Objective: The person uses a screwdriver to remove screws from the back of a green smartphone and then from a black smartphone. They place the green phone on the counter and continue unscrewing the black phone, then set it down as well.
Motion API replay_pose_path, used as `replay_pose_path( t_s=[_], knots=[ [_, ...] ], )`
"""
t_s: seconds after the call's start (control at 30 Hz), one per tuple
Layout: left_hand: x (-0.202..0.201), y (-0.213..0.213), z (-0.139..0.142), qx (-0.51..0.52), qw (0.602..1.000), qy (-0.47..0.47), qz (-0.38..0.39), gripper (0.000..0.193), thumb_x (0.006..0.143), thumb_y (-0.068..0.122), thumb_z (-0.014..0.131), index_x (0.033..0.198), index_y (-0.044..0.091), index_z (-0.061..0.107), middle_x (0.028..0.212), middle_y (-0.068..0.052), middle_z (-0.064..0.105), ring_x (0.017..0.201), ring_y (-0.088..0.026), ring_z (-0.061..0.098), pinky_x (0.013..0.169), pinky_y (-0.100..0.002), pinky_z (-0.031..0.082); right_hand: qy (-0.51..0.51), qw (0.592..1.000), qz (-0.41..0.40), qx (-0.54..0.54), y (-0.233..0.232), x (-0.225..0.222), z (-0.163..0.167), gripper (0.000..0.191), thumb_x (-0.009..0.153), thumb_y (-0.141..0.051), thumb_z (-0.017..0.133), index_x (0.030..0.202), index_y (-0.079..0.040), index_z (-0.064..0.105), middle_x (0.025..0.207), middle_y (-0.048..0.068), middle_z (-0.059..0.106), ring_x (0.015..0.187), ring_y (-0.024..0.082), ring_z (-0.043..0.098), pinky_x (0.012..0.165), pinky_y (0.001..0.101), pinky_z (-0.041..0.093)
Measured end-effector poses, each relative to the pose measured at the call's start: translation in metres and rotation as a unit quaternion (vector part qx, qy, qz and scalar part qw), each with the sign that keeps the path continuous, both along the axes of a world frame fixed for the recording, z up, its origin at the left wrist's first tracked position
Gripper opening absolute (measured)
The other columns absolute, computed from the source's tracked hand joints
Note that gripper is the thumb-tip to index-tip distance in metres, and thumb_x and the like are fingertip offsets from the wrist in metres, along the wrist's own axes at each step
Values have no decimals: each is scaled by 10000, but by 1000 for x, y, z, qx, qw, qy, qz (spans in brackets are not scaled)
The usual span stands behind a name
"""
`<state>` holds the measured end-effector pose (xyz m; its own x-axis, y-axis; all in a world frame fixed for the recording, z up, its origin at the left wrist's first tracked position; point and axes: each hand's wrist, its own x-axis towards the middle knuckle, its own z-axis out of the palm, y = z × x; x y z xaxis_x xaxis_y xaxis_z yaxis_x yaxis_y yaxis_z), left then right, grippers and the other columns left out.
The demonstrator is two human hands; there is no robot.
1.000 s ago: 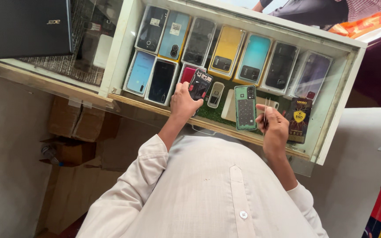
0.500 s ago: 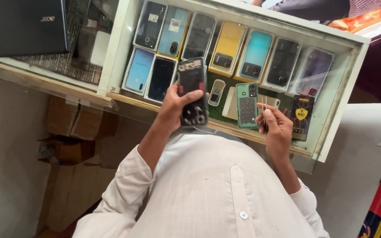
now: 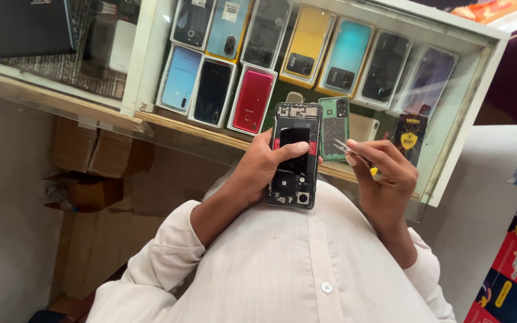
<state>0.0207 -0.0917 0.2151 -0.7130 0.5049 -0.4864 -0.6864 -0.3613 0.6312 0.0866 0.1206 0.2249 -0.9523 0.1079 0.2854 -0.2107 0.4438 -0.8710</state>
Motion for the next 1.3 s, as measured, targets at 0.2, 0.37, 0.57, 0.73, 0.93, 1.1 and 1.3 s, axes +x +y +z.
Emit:
replay_pose_path(
  t_s=[0.2,0.37,0.57,0.73,0.93,1.1,1.3],
  knots=[
    [0,5,0,51,994,-97,-2,318,938,139,684,1192,-38,609,1005,-202,742,821,-226,757,707,-375,647,-23,999,-11,25,4,1,2,220,927,63,766,1130,-19,749,1033,101,725,855,136,679,736,249,530],
    [6,9,6,46,995,-91,-23,333,980,163,648,1225,-59,606,1032,-235,743,859,-244,761,739,-374,647,-11,999,-17,35,12,2,0,186,942,60,762,1114,-6,736,1035,96,711,887,132,692,781,248,558],
    [8,25,10,91,993,-77,-25,355,1031,219,577,1290,-24,590,1090,-265,737,877,-249,759,736,-358,631,-5,999,-49,18,28,-2,-2,155,969,55,759,1110,15,709,1025,93,697,862,122,667,783,246,546],
    [14,36,11,81,995,-29,-47,387,1043,226,562,1349,-11,574,1182,-255,718,942,-220,739,770,-344,626,0,999,-41,32,42,-5,-3,153,971,46,759,1112,15,710,1020,96,699,852,124,675,772,252,549],
    [27,47,8,66,996,51,-32,439,1065,246,556,1430,4,513,1249,-229,708,1052,-199,707,869,-347,607,-26,999,-14,-31,50,-3,-4,223,985,28,731,1207,26,704,985,107,686,777,119,687,677,235,556],
    [39,57,-3,89,987,127,-39,592,1088,460,489,1493,28,478,1296,-205,683,1155,-213,694,997,-388,585,41,997,-3,-62,55,2,-4,220,1043,49,715,1260,30,685,1074,104,668,821,120,711,690,212,591],
    [42,67,-10,273,961,26,-31,794,1046,673,355,1457,4,476,1219,-191,651,1087,-392,726,912,-473,616,19,989,10,-148,64,2,4,224,1043,67,715,1262,43,677,1112,83,625,895,86,666,677,188,582]
  ],
)
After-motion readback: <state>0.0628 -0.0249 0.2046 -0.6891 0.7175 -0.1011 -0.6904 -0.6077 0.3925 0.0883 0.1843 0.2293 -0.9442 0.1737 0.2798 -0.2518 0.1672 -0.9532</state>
